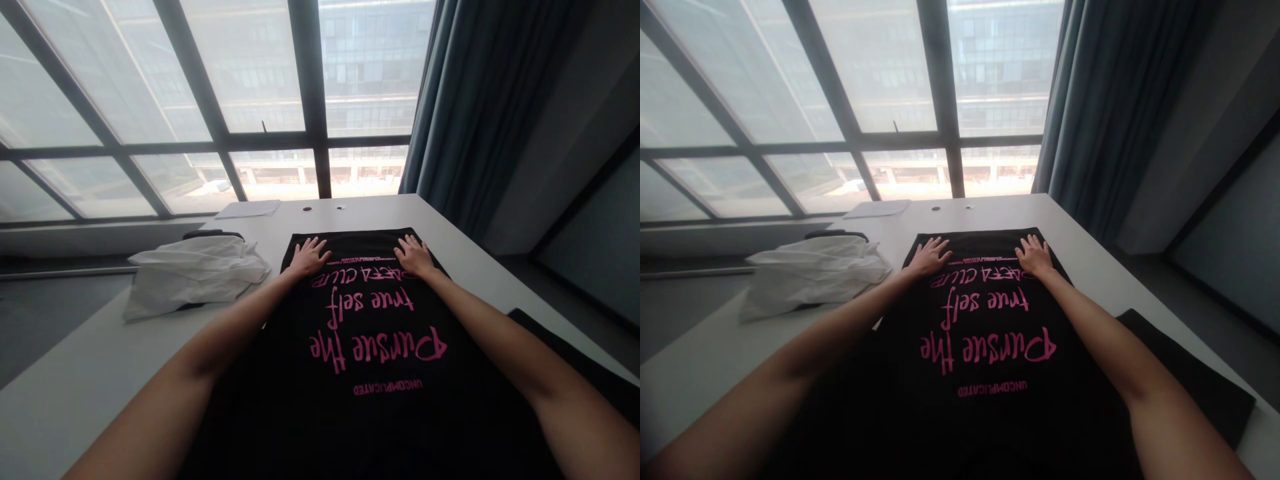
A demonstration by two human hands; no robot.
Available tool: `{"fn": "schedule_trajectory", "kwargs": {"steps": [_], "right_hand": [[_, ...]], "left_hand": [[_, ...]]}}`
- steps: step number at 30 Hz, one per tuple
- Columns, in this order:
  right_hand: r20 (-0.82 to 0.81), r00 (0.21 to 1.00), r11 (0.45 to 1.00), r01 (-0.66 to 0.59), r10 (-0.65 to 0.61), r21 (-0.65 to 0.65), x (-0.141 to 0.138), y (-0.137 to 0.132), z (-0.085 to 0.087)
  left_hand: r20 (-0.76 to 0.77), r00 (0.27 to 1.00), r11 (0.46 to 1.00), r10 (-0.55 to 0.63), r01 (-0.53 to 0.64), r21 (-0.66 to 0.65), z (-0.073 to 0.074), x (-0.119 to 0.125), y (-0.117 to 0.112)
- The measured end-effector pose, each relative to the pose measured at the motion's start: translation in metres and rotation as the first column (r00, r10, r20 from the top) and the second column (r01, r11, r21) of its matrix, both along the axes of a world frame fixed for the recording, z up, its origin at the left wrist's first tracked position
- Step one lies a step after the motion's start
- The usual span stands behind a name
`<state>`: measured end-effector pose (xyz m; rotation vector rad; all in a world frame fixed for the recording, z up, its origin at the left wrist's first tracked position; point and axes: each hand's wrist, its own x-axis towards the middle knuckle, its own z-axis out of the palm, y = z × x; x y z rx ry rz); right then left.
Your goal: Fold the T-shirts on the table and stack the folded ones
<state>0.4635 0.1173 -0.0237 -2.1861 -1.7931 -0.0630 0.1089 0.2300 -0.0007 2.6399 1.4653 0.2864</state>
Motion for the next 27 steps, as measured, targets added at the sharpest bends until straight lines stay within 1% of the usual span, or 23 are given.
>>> {"fn": "schedule_trajectory", "kwargs": {"steps": [2, 3, 4, 5, 6, 8, 9, 10, 12, 14, 16, 18, 20, 22, 23, 25, 27], "right_hand": [[-0.056, 0.988, 0.986, -0.150, 0.146, -0.073, -0.011, -0.006, 0.000], [-0.077, 0.973, 0.967, -0.225, 0.217, -0.120, -0.016, -0.010, 0.000], [-0.085, 0.961, 0.950, -0.275, 0.265, -0.147, -0.020, -0.014, 0.001], [-0.077, 0.956, 0.946, -0.290, 0.281, -0.142, -0.025, -0.019, 0.003], [-0.062, 0.962, 0.957, -0.272, 0.266, -0.102, -0.031, -0.024, 0.005], [-0.042, 0.978, 0.979, -0.202, 0.204, 0.032, -0.043, -0.037, 0.008], [-0.042, 0.980, 0.979, -0.188, 0.192, 0.084, -0.050, -0.044, 0.009], [-0.047, 0.978, 0.974, -0.198, 0.204, 0.106, -0.057, -0.052, 0.008], [-0.065, 0.957, 0.959, -0.279, 0.282, 0.055, -0.068, -0.066, 0.005], [-0.090, 0.930, 0.933, -0.359, 0.355, -0.022, -0.075, -0.078, 0.001], [-0.098, 0.930, 0.934, -0.357, 0.353, -0.022, -0.080, -0.086, 0.000], [-0.082, 0.947, 0.951, -0.308, 0.310, 0.041, -0.084, -0.094, 0.004], [-0.056, 0.952, 0.951, -0.295, 0.301, 0.093, -0.091, -0.104, 0.009], [-0.032, 0.939, 0.935, -0.337, 0.343, 0.113, -0.099, -0.117, 0.010], [-0.029, 0.928, 0.924, -0.367, 0.372, 0.103, -0.103, -0.125, 0.009], [-0.044, 0.907, 0.907, -0.416, 0.419, 0.060, -0.109, -0.137, 0.003], [-0.052, 0.900, 0.901, -0.430, 0.432, 0.055, -0.111, -0.145, -0.003]], "left_hand": [[0.010, 0.997, 0.997, -0.078, 0.078, -0.001, -0.002, 0.006, -0.018], [0.002, 0.994, 0.994, -0.108, 0.108, -0.025, -0.003, 0.009, -0.027], [-0.009, 0.992, 0.990, -0.125, 0.124, -0.059, -0.003, 0.011, -0.035], [-0.019, 0.992, 0.988, -0.126, 0.124, -0.088, -0.003, 0.012, -0.042], [-0.023, 0.993, 0.989, -0.118, 0.115, -0.097, -0.001, 0.012, -0.049], [-0.007, 0.993, 0.992, -0.117, 0.117, -0.046, 0.006, 0.011, -0.061], [0.006, 0.991, 0.991, -0.134, 0.134, -0.007, 0.008, 0.009, -0.068], [0.015, 0.986, 0.986, -0.163, 0.163, 0.026, 0.010, 0.006, -0.077], [0.011, 0.970, 0.969, -0.244, 0.243, 0.040, 0.009, 0.001, -0.098], [-0.006, 0.953, 0.953, -0.303, 0.303, -0.018, 0.003, -0.005, -0.122], [-0.006, 0.953, 0.951, -0.303, 0.302, -0.065, 0.001, -0.011, -0.143], [0.022, 0.961, 0.958, -0.276, 0.277, -0.076, 0.006, -0.018, -0.159], [0.049, 0.959, 0.958, -0.278, 0.281, -0.061, 0.017, -0.028, -0.171], [0.062, 0.952, 0.952, -0.299, 0.302, -0.042, 0.027, -0.044, -0.180], [0.066, 0.953, 0.954, -0.296, 0.298, -0.036, 0.029, -0.053, -0.183], [0.090, 0.965, 0.967, -0.247, 0.251, -0.036, 0.029, -0.077, -0.185], [0.159, 0.972, 0.984, -0.172, 0.178, -0.027, 0.025, -0.106, -0.178]]}}
